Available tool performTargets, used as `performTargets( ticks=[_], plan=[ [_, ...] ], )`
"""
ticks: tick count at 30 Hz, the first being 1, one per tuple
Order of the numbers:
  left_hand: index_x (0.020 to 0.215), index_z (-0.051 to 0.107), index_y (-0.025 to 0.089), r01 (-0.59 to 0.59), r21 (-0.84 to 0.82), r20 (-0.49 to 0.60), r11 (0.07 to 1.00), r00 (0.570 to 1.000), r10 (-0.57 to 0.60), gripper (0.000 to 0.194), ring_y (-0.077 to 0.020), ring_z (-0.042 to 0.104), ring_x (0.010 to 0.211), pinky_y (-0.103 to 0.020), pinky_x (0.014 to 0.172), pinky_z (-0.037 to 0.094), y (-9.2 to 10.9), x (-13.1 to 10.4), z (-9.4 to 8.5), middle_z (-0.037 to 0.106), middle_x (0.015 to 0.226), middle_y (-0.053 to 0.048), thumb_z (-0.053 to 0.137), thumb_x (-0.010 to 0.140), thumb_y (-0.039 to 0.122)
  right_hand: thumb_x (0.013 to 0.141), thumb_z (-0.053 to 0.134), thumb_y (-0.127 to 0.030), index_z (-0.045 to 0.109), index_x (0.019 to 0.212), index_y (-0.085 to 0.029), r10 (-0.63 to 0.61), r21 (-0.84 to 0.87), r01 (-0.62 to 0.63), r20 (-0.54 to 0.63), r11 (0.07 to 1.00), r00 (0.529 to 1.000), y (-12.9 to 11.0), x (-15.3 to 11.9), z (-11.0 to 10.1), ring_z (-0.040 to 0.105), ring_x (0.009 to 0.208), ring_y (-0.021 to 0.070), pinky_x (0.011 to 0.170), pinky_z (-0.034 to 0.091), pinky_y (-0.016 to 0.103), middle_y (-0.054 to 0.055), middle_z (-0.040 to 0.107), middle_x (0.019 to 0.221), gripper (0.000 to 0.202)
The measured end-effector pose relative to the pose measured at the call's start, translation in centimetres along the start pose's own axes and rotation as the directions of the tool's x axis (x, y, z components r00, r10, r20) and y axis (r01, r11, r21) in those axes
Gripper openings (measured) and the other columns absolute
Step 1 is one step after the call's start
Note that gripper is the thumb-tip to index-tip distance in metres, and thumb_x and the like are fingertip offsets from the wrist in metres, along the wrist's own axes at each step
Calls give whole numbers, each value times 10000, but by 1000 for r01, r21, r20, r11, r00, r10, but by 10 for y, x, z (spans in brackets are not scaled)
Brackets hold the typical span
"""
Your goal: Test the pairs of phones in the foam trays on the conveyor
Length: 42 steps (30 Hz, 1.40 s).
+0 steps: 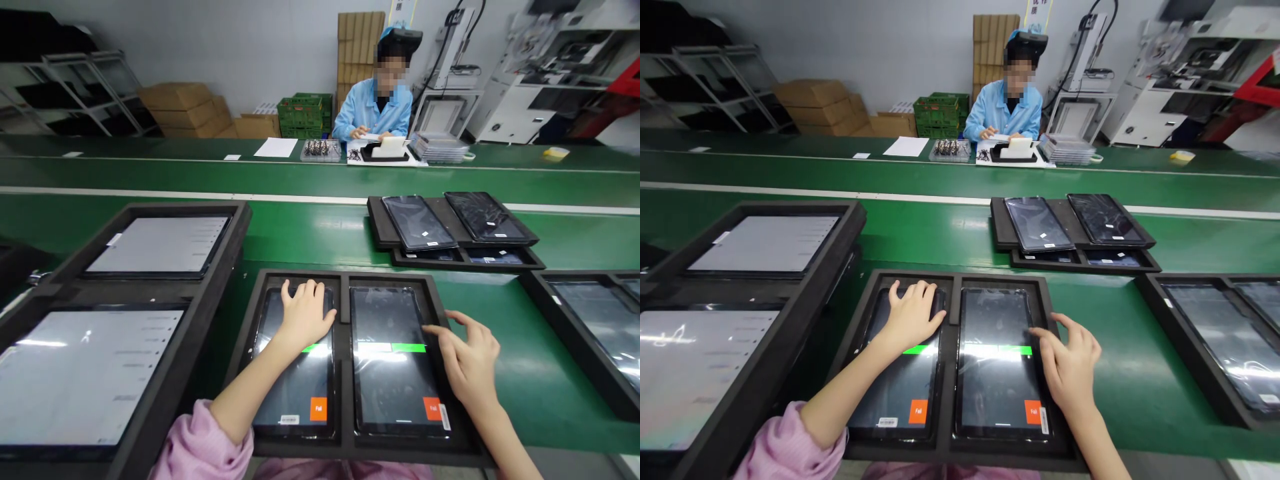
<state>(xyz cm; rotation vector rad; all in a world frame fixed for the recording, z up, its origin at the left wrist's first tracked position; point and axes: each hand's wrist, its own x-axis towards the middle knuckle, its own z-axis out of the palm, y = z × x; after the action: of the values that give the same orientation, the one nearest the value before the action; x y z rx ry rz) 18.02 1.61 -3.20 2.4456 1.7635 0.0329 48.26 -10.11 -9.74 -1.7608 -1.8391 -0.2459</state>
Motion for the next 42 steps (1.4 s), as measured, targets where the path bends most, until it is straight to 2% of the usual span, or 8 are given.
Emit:
performTargets(
  ticks=[3, 9, 15, 27, 32, 36, 39, 42],
  plan=[
    [1317, 562, 127, 6, 7, -1, 1000, 1000, -6, 524, -363, 545, 1249, -680, 1208, 163, 3, -1, 3, 586, 1333, -182, 711, 877, 370, 962, 398, -301, 777, 1027, -217, 198, -94, -192, 54, 977, 979, 0, -2, 10, 496, 1102, 379, 848, 453, 568, 177, 515, 1266, 394],
    [1182, 598, 116, 50, 13, -27, 999, 998, -50, 456, -354, 548, 1177, -622, 1179, 219, 10, 4, 7, 592, 1233, -180, 715, 809, 353, 795, 443, -168, 751, 1088, -229, 197, -74, -186, 171, 980, 966, 12, -2, 20, 502, 1104, 362, 770, 502, 483, 163, 448, 1326, 430],
    [1159, 581, 128, 36, -5, -33, 999, 999, -36, 456, -348, 517, 1181, -571, 1153, 260, 6, 10, 13, 574, 1215, -166, 717, 794, 366, 775, 435, -150, 716, 1097, -221, 294, -76, -284, 212, 956, 932, 10, 3, 19, 489, 1109, 349, 838, 516, 502, 159, 425, 1296, 433],
    [1151, 579, 110, 69, -62, -12, 996, 997, -70, 415, -346, 512, 1207, -495, 1081, 360, 10, 19, 9, 568, 1206, -177, 701, 831, 343, 814, 416, -96, 646, 1296, -242, 214, -4, -222, 278, 975, 936, 25, 2, 26, 477, 1209, 347, 1001, 486, 555, 154, 425, 1258, 553],
    [1214, 625, 255, 16, -145, 105, 989, 994, -1, 311, -306, 534, 1276, -616, 1204, 194, -34, 16, -7, 608, 1292, -80, 649, 925, 367, 835, 410, -98, 637, 1302, -252, 201, -19, -203, 271, 979, 941, 20, 2, 24, 490, 1192, 358, 965, 507, 587, 156, 440, 1253, 541],
    [1222, 662, 290, 116, -157, 138, 981, 986, -95, 429, -295, 562, 1290, -779, 1160, 47, -88, 7, -18, 627, 1336, -61, 400, 956, 79, 906, 381, -129, 641, 1291, -242, 216, -66, -206, 224, 976, 950, 6, 6, 15, 477, 1166, 405, 889, 501, 667, 186, 438, 1309, 478],
    [1271, 662, 298, 88, -178, 173, 980, 983, -57, 644, -242, 583, 1279, -660, 1219, 167, -110, 4, -20, 632, 1344, -39, 372, 825, -66, 1007, 388, -227, 648, 1293, -226, -24, -29, 32, 231, 999, 973, -17, 12, 4, 448, 1214, 421, 914, 478, 673, 206, 417, 1386, 386],
    [1320, 651, 266, 13, -206, 187, 978, 982, 26, 730, -198, 605, 1249, -382, 1153, 399, -118, 3, -21, 636, 1334, -42, 430, 727, -97, 1019, 501, -279, 626, 1356, -298, -427, 164, 395, 356, 904, 831, -47, 17, -4, 418, 1290, 388, 1025, 414, 656, 171, 400, 1463, 360]
  ],
)
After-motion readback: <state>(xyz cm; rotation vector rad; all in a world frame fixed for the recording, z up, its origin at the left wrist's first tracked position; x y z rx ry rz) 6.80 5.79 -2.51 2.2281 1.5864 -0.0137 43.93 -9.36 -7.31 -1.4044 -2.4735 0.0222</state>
